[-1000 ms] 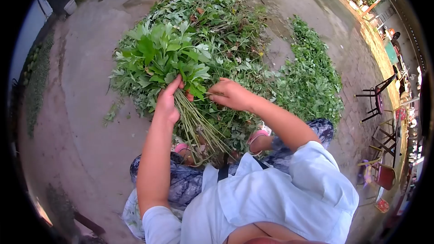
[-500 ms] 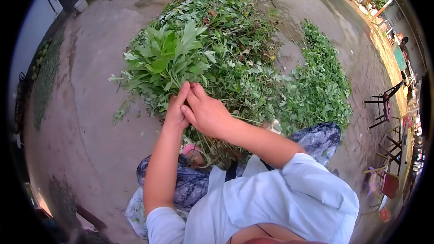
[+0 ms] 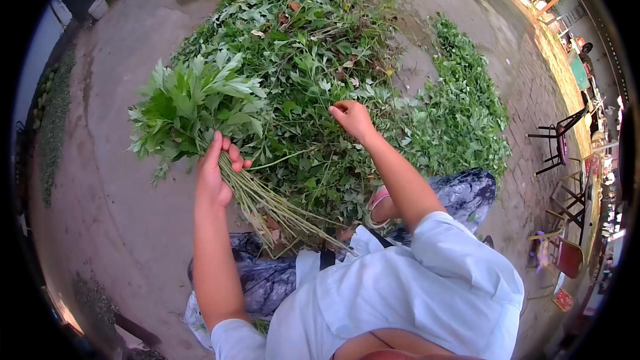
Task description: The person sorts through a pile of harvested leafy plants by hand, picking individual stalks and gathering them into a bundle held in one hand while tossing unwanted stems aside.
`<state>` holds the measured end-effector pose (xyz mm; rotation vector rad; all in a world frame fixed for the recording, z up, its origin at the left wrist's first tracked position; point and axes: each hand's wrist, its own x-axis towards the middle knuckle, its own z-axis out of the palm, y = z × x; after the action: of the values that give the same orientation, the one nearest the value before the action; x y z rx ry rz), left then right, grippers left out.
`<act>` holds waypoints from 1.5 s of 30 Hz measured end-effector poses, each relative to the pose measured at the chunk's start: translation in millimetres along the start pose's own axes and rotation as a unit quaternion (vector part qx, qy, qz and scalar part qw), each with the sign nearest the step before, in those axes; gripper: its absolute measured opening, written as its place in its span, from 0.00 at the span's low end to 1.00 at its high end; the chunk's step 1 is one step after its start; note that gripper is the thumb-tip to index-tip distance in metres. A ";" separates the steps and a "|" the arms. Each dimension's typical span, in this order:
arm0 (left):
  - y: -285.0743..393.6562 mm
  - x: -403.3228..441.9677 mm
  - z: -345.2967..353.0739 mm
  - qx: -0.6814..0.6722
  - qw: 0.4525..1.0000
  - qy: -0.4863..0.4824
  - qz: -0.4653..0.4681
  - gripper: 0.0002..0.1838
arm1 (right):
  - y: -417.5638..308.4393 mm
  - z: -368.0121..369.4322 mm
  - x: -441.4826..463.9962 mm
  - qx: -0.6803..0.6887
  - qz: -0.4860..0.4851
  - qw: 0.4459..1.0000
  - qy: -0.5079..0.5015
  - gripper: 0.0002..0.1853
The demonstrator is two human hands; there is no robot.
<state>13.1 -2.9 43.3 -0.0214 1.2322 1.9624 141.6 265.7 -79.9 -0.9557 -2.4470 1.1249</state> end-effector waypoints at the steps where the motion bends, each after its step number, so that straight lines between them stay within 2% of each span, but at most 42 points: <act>1: 1.9 -0.8 -2.1 0.000 1.000 -0.015 -0.004 0.14 | 1.3 8.5 -0.2 0.001 0.003 1.000 -0.001 0.15; 3: 8.3 -7.4 2.7 0.004 1.000 -0.010 -0.009 0.13 | 0.9 25.3 -2.5 -0.185 -0.024 0.982 0.019 0.18; 4: 13.0 -10.0 0.2 0.005 1.000 -0.009 -0.011 0.13 | 8.7 27.6 4.5 -0.184 -0.023 0.982 0.018 0.18; 6: 25.1 -16.3 -12.6 -0.016 0.998 -0.055 -0.011 0.14 | 26.7 25.4 34.6 -0.117 0.083 0.990 0.011 0.19; 8: 39.2 -28.0 -19.5 -0.004 0.999 -0.031 0.003 0.14 | 44.8 -4.1 61.7 -0.010 0.070 0.994 0.083 0.18; 10: 53.4 -34.8 -41.0 -0.012 0.999 0.018 0.031 0.13 | 62.6 -42.1 79.6 0.167 0.040 0.974 0.149 0.15; 12: 60.3 -39.2 -61.7 -0.025 0.996 0.073 0.046 0.12 | 33.7 -94.9 68.0 0.258 0.017 0.953 0.159 0.11; 15: 66.2 -42.0 -95.7 -0.033 0.991 0.110 0.068 0.12 | -16.1 -147.9 47.6 0.326 -0.019 0.940 0.103 0.08; 18: 68.8 -42.4 -117.9 -0.043 0.985 0.141 0.091 0.11 | -60.6 -178.1 25.6 0.452 -0.072 0.889 0.005 0.07; 20: 69.4 -42.3 -125.2 -0.041 0.984 0.146 0.096 0.11 | -74.1 -193.7 15.7 0.477 -0.114 0.870 -0.058 0.08; 22: 69.2 -42.6 -129.1 -0.047 0.979 0.169 0.108 0.11 | -78.5 -184.7 22.2 0.215 -0.052 0.972 -0.080 0.09; 23: 66.7 -41.7 -132.6 -0.049 0.981 0.158 0.105 0.11 | -78.8 -181.5 22.8 0.060 -0.006 0.986 -0.154 0.10; 24: 65.6 -39.9 -130.7 -0.050 0.981 0.155 0.105 0.11 | -82.6 -177.9 19.0 0.095 -0.027 0.974 -0.205 0.11; 26: 62.2 -35.9 -125.2 -0.042 0.982 0.160 0.089 0.11 | -94.6 -173.5 8.5 0.302 -0.078 0.949 -0.034 0.10; 28: 57.9 -36.0 -115.0 -0.046 0.984 0.149 0.084 0.11 | -102.3 -149.6 1.2 0.388 -0.118 0.905 0.127 0.10; 29: 56.7 -34.9 -110.9 -0.043 0.984 0.149 0.083 0.11 | -112.2 -133.2 -6.9 0.324 -0.075 0.942 0.052 0.10; 30: 56.4 -34.0 -108.3 -0.039 0.985 0.147 0.083 0.11 | -109.6 -116.9 -9.2 0.335 -0.011 0.934 -0.123 0.10; 31: 56.7 -32.0 -109.1 -0.031 0.986 0.140 0.085 0.11 | -113.1 -102.2 -13.2 0.372 -0.015 0.917 -0.144 0.10; 34: 57.5 -33.3 -107.0 -0.037 0.987 0.133 0.082 0.10 | -126.3 -85.1 -0.1 0.452 -0.053 0.889 -0.056 0.16; 35: 57.2 -34.3 -108.4 -0.034 0.987 0.135 0.079 0.10 | -121.7 -76.7 10.0 0.278 -0.090 0.944 -0.150 0.21; 36: 57.0 -33.7 -110.5 -0.030 0.987 0.136 0.083 0.10 | -109.0 -66.3 18.0 0.093 -0.123 0.960 -0.236 0.26; 37: 58.0 -32.0 -112.1 -0.025 0.987 0.136 0.088 0.10 | -87.2 -53.4 21.4 -0.015 -0.124 0.950 -0.285 0.32; 38: 59.6 -31.5 -114.1 -0.023 0.987 0.133 0.086 0.10 | -67.4 -49.6 25.1 -0.070 -0.105 0.943 -0.308 0.33; 40: 62.6 -35.1 -119.9 -0.038 0.986 0.137 0.090 0.10 | -40.4 -63.3 36.8 -0.065 -0.083 0.956 -0.273 0.28; 42: 61.8 -36.3 -127.3 -0.039 0.985 0.142 0.093 0.10 | -13.9 -88.0 40.2 -0.128 -0.016 0.967 -0.218 0.19; 44: 61.8 -36.6 -132.7 -0.039 0.984 0.142 0.098 0.10 | 34.6 -101.2 30.0 -0.310 0.030 0.925 -0.219 0.12; 45: 60.8 -36.9 -134.8 -0.039 0.985 0.139 0.098 0.10 | 57.6 -103.8 20.7 -0.380 0.064 0.887 -0.253 0.12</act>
<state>-51.0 -140.7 32.9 -0.2299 1.3767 2.2352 203.9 365.9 -55.6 -1.1304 -3.4173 0.4366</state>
